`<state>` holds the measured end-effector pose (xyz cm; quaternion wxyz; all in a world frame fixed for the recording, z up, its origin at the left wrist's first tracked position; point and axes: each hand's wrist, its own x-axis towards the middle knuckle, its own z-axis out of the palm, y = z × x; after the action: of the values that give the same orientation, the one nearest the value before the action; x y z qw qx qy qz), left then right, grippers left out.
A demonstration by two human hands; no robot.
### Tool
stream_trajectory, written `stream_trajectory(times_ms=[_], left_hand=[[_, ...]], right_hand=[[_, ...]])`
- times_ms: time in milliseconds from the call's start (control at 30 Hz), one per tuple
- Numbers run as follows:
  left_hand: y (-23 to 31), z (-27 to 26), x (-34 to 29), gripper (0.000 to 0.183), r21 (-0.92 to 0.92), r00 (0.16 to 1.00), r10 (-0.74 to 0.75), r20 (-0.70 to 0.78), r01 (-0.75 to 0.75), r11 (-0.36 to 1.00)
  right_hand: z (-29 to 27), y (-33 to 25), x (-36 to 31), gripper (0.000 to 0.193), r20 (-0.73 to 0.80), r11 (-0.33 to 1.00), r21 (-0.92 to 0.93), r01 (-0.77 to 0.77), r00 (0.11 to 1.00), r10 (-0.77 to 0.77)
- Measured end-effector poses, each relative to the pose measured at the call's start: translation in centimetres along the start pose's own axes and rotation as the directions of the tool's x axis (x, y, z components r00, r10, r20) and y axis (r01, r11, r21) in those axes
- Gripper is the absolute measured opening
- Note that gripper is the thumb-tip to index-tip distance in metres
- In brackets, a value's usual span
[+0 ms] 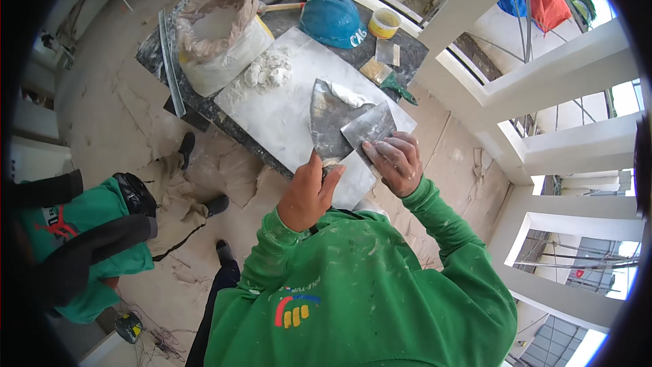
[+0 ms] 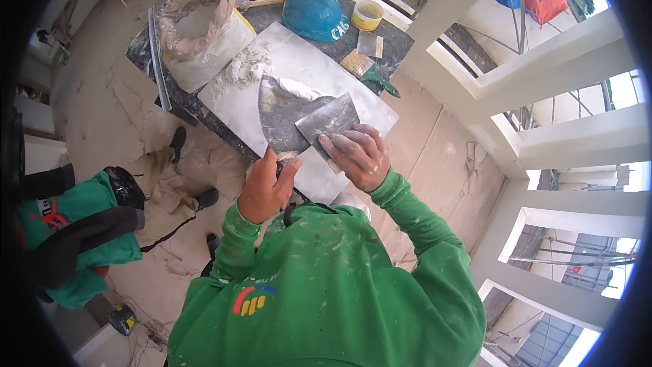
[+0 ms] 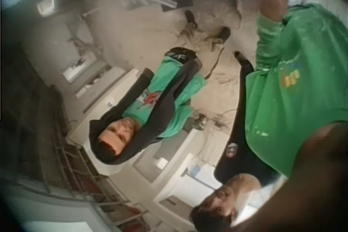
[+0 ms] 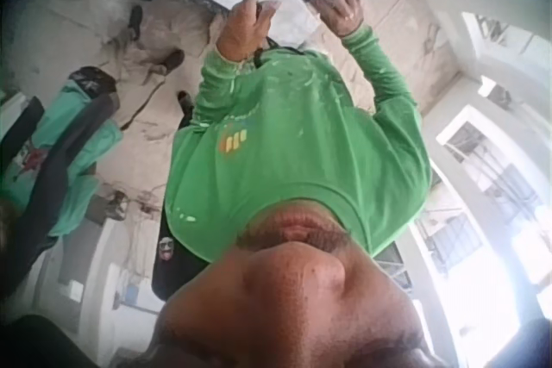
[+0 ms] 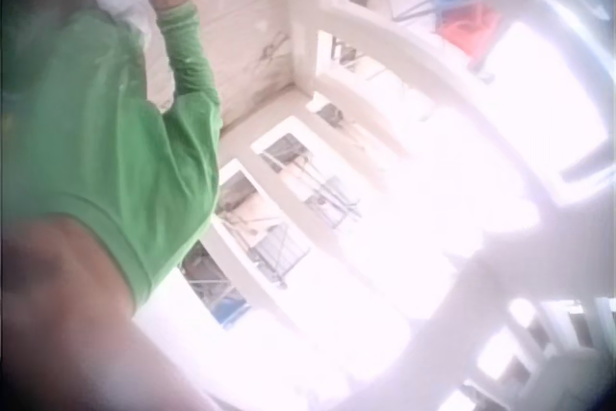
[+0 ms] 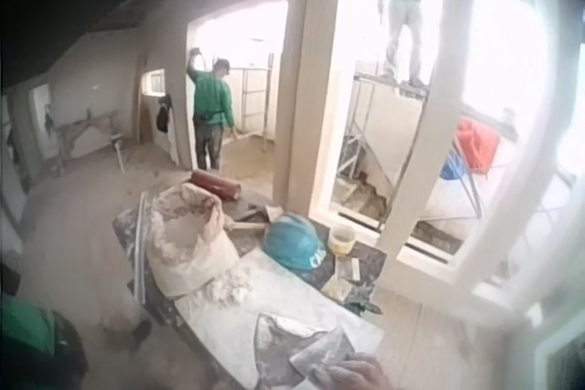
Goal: The person mixes a white powder with water on a flat surface using a trowel and a smaller scraper. They pour water from a small container into a pile of powder and fold the mixture repeatedly to form a paste.
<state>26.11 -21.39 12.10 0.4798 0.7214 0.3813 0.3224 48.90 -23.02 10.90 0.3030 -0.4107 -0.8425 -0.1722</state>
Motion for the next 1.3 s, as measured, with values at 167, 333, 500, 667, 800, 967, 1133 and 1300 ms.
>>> stream_trajectory(times_ms=[167,333,500,667,800,967,1133,1300], left_hand=[[-7.5,4.3,-3.8,0.046,0.284,0.993,0.023,0.119,-0.056,0.957],[-6.4,-2.0,-2.4,0.037,-0.065,0.827,-0.28,0.487,0.354,0.933],[-4.8,-1.9,-0.3,0.032,-0.423,0.715,-0.036,0.698,0.452,0.785],[-4.0,-1.1,-1.7,0.031,-0.666,0.827,0.033,0.561,0.428,0.611],[-5.3,-2.1,-5.0,0.033,-0.727,0.92,-0.194,0.34,0.388,0.566],[-9.9,-2.0,-10.9,0.036,-0.735,0.879,-0.477,-0.004,0.321,0.598],[-10.9,-1.1,-14.2,0.031,-0.764,0.815,-0.578,-0.03,0.354,0.539],[-12.0,-0.5,-13.4,0.023,-0.754,0.83,-0.558,0.007,0.37,0.542]], right_hand=[[-1.8,2.8,2.2,0.036,-0.142,0.993,0.087,0.075,0.988,-0.062],[-3.8,7.0,3.7,0.034,0.106,0.633,0.725,-0.27,0.953,0.285],[-0.4,9.4,4.4,0.03,0.818,-0.228,0.574,-0.787,0.56,0.13],[2.4,13.1,1.6,0.039,0.922,0.439,0.305,-0.845,0.378,0.086],[6.2,14.2,-6.7,0.031,0.73,0.464,0.24,-0.853,0.473,0.494],[10.9,7.5,-14.9,0.022,0.658,0.376,0.27,-0.886,0.455,0.6],[13.5,-1.0,-9.7,0.044,0.43,0.904,-0.023,-0.427,0.812,0.394],[18.3,-2.9,-11.8,0.042,0.605,0.974,-0.066,-0.217,0.768,0.212]])
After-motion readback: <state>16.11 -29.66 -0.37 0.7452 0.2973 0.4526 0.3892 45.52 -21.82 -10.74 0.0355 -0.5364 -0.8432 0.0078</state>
